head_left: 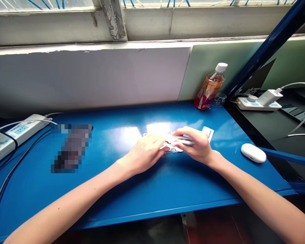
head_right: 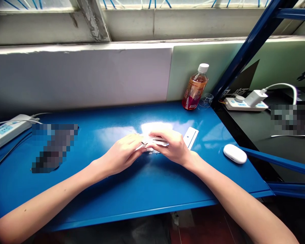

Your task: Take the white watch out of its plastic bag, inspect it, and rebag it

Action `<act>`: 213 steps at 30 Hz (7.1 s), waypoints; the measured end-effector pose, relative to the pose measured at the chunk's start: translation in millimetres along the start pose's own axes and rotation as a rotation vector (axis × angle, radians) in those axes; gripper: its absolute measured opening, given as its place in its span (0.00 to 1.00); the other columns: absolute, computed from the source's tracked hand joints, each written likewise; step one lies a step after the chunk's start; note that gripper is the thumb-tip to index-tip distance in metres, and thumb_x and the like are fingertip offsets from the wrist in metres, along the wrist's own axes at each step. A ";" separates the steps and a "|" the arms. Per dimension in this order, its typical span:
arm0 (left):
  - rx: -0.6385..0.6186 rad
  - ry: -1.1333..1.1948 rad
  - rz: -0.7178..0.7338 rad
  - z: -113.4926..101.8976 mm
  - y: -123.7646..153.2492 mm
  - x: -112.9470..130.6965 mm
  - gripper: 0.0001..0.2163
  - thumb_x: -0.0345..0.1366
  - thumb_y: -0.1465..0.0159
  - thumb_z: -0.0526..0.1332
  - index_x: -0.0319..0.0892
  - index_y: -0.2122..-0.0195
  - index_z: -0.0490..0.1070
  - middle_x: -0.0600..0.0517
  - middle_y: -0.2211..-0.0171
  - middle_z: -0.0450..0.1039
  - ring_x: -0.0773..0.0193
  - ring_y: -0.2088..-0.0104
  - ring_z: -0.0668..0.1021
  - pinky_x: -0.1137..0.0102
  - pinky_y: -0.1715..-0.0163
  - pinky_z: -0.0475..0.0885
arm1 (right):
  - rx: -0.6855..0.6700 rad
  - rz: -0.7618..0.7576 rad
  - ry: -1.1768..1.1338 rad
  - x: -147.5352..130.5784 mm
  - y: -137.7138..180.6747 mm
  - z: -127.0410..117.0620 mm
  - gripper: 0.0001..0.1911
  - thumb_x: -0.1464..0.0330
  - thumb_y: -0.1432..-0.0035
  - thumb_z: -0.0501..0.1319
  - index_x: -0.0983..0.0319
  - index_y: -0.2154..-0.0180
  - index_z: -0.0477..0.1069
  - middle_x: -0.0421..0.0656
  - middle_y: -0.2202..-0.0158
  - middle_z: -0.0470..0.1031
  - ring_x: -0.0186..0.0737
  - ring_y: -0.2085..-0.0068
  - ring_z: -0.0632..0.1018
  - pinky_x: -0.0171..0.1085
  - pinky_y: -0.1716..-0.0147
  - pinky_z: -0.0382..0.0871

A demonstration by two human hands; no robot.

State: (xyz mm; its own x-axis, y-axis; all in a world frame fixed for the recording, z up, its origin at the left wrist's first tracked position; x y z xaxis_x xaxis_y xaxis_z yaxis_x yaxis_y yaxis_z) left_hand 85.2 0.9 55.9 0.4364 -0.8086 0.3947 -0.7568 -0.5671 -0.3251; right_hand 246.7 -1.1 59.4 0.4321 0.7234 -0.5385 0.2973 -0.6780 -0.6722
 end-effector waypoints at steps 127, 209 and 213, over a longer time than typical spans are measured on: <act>-0.026 1.745 -0.764 37.5 3.0 -10.3 0.15 0.43 0.31 0.62 0.33 0.57 0.76 0.39 0.63 0.81 0.54 0.62 0.84 0.61 0.57 0.77 | -0.341 1.005 -1.633 20.8 -54.2 74.3 0.26 0.63 0.33 0.46 0.73 0.50 0.73 0.52 0.62 0.81 0.45 0.60 0.80 0.44 0.53 0.72; -0.095 1.731 -0.662 42.9 5.8 -13.3 0.16 0.42 0.32 0.64 0.32 0.54 0.80 0.35 0.55 0.81 0.51 0.56 0.83 0.59 0.52 0.77 | -0.453 0.876 -1.419 22.1 -46.6 75.7 0.20 0.75 0.45 0.69 0.67 0.50 0.74 0.50 0.53 0.83 0.44 0.52 0.83 0.42 0.49 0.76; -0.091 1.735 -0.659 42.2 4.6 -12.9 0.16 0.42 0.32 0.65 0.32 0.55 0.80 0.35 0.55 0.80 0.51 0.56 0.83 0.59 0.52 0.77 | -0.461 0.839 -1.446 20.3 -47.1 75.0 0.20 0.74 0.44 0.68 0.66 0.49 0.74 0.50 0.53 0.83 0.44 0.51 0.82 0.43 0.47 0.74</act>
State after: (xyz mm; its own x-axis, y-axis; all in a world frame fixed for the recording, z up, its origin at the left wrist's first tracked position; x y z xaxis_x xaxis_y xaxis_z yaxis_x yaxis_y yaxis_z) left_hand 96.5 2.1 13.0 -0.2452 0.5897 0.7695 -0.7392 -0.6273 0.2452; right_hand 177.7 55.2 42.0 -0.3900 -0.4686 -0.7926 0.7196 -0.6922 0.0552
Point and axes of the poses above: each hand's wrist, its own y-axis away from the middle knuckle, its own z-axis out of the palm, x = y × z, the point moved 6 cm from there along -y, towards the middle knuckle
